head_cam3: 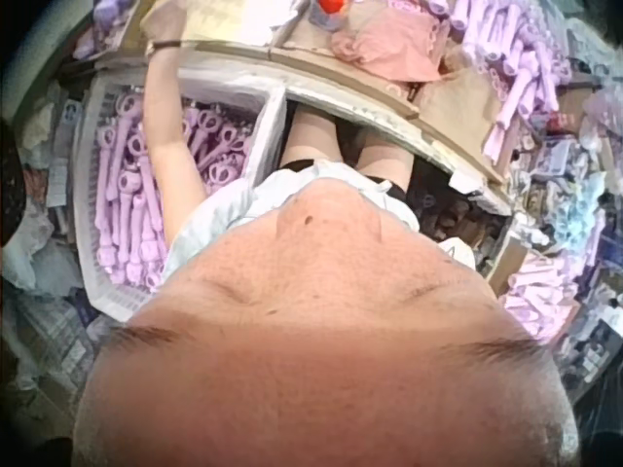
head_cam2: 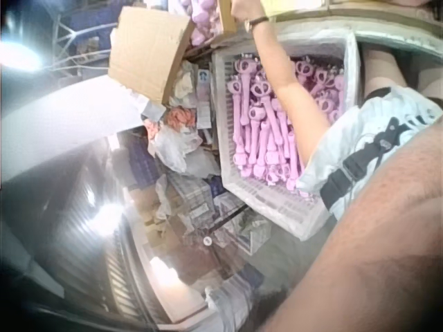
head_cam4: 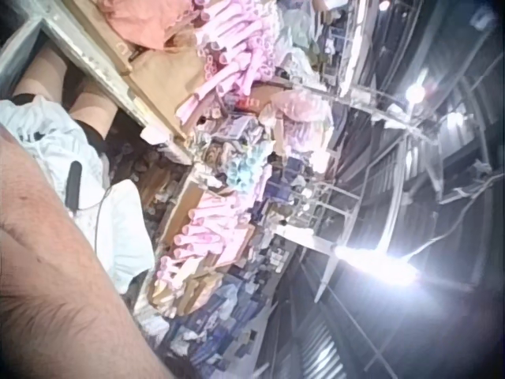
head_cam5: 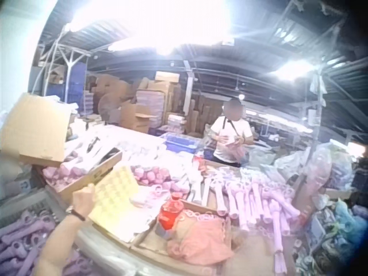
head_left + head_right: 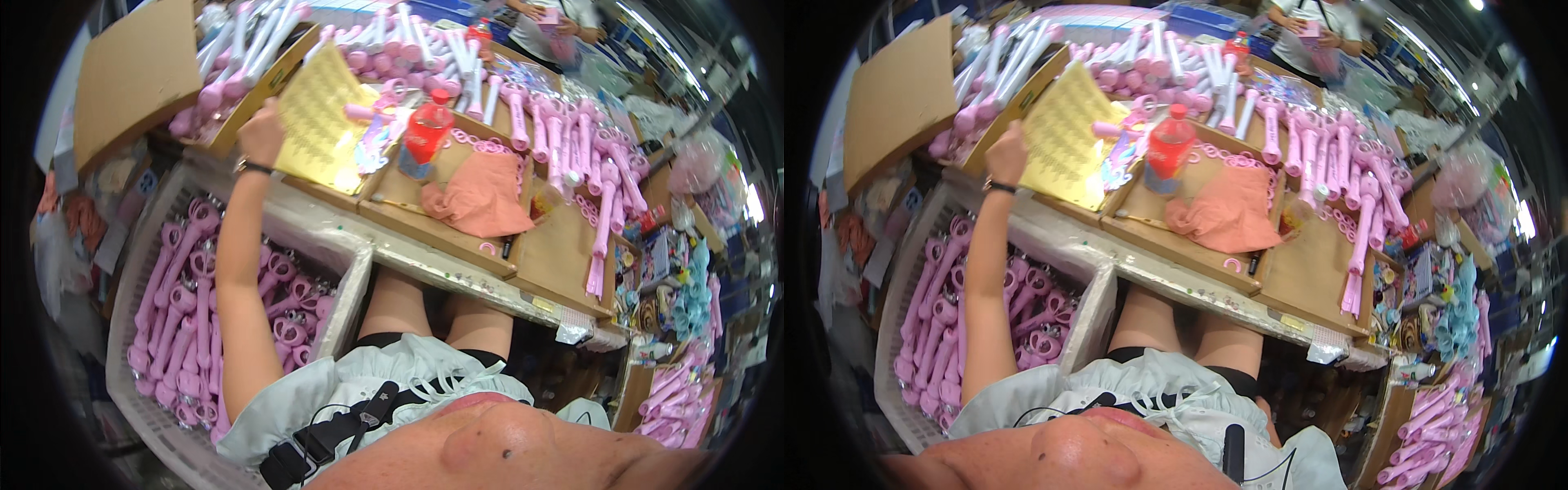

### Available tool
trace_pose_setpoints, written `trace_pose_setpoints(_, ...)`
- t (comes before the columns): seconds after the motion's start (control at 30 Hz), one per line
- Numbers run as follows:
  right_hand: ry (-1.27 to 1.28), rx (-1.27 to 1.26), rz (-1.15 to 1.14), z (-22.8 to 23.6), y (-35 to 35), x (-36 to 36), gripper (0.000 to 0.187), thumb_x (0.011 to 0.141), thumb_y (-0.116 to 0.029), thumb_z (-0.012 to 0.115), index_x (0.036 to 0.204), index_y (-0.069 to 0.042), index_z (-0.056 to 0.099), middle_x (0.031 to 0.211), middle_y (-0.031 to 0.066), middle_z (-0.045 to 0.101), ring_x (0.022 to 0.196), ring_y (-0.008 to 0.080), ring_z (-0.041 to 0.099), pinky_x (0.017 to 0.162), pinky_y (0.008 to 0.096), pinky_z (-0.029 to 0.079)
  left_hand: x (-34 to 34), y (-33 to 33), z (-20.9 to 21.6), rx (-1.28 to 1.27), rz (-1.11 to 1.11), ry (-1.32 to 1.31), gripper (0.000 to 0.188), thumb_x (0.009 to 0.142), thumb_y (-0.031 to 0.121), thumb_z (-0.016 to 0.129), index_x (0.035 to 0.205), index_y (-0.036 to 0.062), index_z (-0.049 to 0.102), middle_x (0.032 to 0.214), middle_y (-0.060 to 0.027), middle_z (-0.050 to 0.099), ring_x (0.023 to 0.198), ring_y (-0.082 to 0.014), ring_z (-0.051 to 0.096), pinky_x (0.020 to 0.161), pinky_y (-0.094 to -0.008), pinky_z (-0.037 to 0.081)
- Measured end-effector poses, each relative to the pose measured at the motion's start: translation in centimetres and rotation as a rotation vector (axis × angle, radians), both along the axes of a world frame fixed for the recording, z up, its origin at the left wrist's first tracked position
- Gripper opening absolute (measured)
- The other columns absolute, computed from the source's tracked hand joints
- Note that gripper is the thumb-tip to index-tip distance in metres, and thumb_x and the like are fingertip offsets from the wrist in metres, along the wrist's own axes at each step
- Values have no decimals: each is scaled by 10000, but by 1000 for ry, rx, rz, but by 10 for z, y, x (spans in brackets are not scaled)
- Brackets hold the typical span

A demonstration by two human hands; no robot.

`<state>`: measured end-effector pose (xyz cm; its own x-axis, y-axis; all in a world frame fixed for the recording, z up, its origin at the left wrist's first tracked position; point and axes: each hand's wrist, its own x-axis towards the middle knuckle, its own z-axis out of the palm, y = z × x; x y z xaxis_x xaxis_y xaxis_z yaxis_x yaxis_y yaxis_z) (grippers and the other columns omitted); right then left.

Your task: The person opens a cardboard box, removes a yellow instruction sheet, and uses a utility knife to cut it. They then pick up a pink bubble wand, wipe it with a cloth, and use the knife to scrape or trim parts of the wand's head. The person repeatedly handles the wand and the knife while seated at a cluttered workbench.

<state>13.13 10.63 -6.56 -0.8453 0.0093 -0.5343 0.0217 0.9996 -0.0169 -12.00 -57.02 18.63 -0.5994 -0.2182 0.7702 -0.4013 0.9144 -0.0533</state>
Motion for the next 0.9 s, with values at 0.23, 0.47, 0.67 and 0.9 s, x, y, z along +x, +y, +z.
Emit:
trace_pose_setpoints(0.23, 56, -676, -41, 126, -16, -56, 261, 833, -272, 588, 816, -21, 657, 872, 137, 652, 774, 283, 643, 680, 391, 498, 120, 42, 47, 195, 6, 472, 219, 873, 263, 529, 960, 81, 612, 913, -144, 633, 795, -361, 601, 677, -449, 473)
trace_pose_setpoints(0.47, 709, -1019, -329, 180, -58, -252, 578, 828, -233, 626, 1276, 34, 377, 1238, 237, 464, 1111, 346, 486, 914, 385, 413, 226, 108, 65, 480, -159, 904, 216, 944, 126, 501, 1032, -64, 551, 1015, -154, 586, 881, -193, 566, 772, -295, 467)
trace_pose_setpoints(0.67, 1150, -677, -223, 186, -83, -321, 682, 781, -192, 681, 1317, 45, 331, 1214, 200, 469, 1165, 280, 442, 979, 339, 367, 230, 188, 46, 2, -110, 618, 317, 971, 205, 450, 1097, -76, 524, 1003, -129, 495, 782, -235, 546, 638, -324, 450)
trace_pose_setpoints(0.9, -348, -2088, -326, 212, -133, -245, 470, 953, -309, 475, 1295, 7, 409, 1191, 81, 522, 1050, 149, 528, 866, 291, 455, 154, 294, -21, 701, -388, 383, 141, 975, 179, 391, 915, 96, 488, 881, 31, 483, 712, -34, 420, 557, -192, 319)
